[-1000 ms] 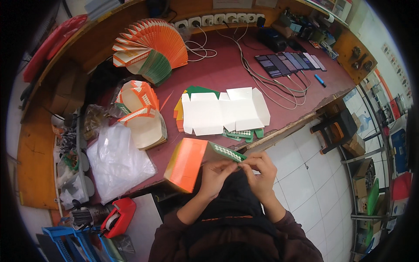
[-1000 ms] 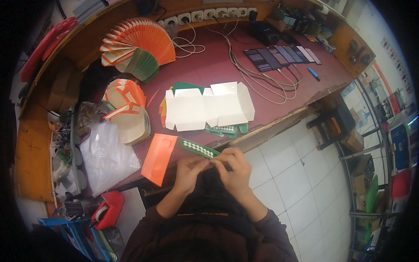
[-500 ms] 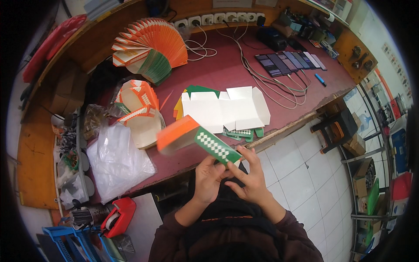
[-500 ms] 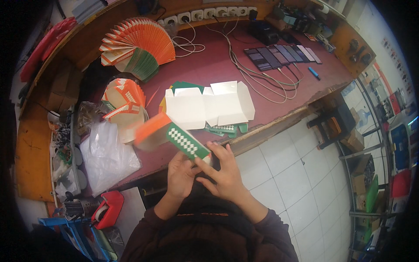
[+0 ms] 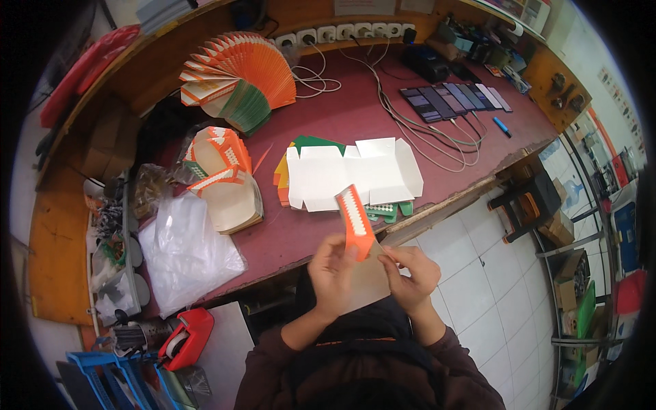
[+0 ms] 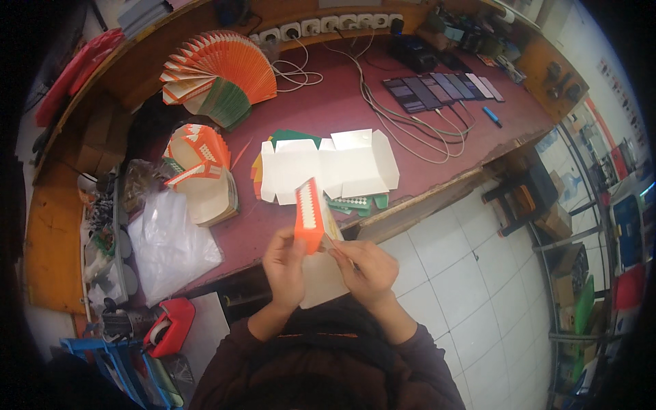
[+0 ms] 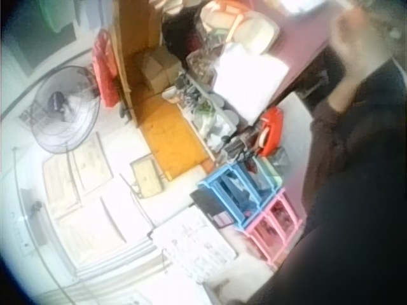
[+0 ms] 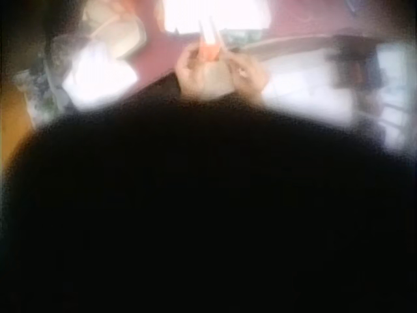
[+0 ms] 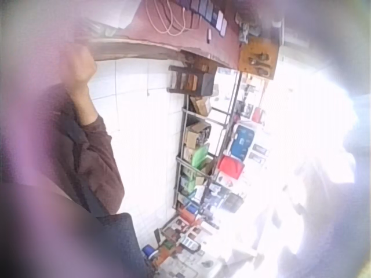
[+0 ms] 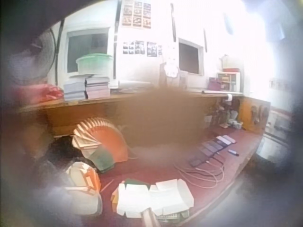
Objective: The person folds flat, pre-printed paperboard blanks into small rectangular boxes at a workbench. They fold the side flaps, tuck the tabs, and stack the finished boxes on the left side of the table.
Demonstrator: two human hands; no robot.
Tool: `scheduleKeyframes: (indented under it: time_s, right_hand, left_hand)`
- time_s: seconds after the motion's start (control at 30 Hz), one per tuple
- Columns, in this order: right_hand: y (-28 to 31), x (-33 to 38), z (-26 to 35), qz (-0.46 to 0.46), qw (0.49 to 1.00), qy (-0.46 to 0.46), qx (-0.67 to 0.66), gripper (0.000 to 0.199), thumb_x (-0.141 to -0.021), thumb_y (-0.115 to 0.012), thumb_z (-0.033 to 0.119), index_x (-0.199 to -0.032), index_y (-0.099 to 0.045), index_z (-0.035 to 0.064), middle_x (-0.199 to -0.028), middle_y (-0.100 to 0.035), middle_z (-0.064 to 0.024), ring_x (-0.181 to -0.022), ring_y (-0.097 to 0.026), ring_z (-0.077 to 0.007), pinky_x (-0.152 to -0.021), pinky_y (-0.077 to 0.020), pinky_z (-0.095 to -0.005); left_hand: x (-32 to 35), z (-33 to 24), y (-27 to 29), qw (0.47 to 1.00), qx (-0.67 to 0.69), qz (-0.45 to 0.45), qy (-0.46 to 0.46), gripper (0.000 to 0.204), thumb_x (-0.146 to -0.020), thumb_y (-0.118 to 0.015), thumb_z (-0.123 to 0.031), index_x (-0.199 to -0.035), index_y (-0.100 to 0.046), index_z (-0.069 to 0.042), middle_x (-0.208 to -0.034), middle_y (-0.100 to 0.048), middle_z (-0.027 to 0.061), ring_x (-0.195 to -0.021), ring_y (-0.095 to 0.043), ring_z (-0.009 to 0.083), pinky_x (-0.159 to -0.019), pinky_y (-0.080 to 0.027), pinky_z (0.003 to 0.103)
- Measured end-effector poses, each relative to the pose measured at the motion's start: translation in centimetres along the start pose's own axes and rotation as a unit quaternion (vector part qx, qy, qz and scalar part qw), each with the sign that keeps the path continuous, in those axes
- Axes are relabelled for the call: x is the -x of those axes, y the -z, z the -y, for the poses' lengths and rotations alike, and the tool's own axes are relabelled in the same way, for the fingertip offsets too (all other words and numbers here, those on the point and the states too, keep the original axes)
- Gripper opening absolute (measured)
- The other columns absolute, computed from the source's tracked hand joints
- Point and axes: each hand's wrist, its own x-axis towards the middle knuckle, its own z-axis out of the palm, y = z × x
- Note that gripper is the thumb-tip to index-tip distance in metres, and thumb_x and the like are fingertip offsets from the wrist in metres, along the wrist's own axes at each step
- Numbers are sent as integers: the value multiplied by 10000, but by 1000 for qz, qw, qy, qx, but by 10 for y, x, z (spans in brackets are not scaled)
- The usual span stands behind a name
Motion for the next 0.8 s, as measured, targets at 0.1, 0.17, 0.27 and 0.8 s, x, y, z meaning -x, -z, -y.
scheduleKeyframes:
  time_s: [0.1, 0.17, 0.27, 0.8]
  right_hand:
    - [-1, -2, 2, -22, 998, -52, -33, 129, -725, -712, -33, -833, -664, 21, -763, -644, -107, -606, -614, -196, -512, -469, -260]
    - [-4, -2, 3, -48, 994, -77, -54, 110, -739, -710, -28, -825, -655, 12, -765, -640, -115, -612, -609, -193, -526, -465, -254]
    - [-12, 1, 6, -69, 991, -92, -76, 93, -756, -708, -17, -815, -638, -4, -768, -631, -120, -628, -597, -180, -552, -458, -246]
    - [-20, -4, -10, 20, 973, -212, -85, 22, -825, -644, 3, -825, -648, -19, -819, -653, -94, -777, -622, -139, -657, -497, -272]
  left_hand:
    - [-4, 4, 10, 981, -152, -22, -121, 121, -862, -622, 19, -980, -600, 32, -908, -613, 39, -808, -592, 93, -732, -463, 215]
    - [-3, 7, 9, 941, -255, -3, -221, 125, -847, -645, 19, -965, -603, 31, -908, -635, 45, -809, -604, 94, -721, -474, 215]
    - [4, 10, 1, 996, -19, -69, -58, 146, -824, -659, 43, -964, -619, 41, -893, -656, 53, -809, -623, 105, -706, -497, 219]
    - [-10, 6, 23, 862, -373, -4, -343, 193, -651, -721, 47, -826, -668, -15, -758, -601, 106, -641, -606, 238, -550, -487, 296]
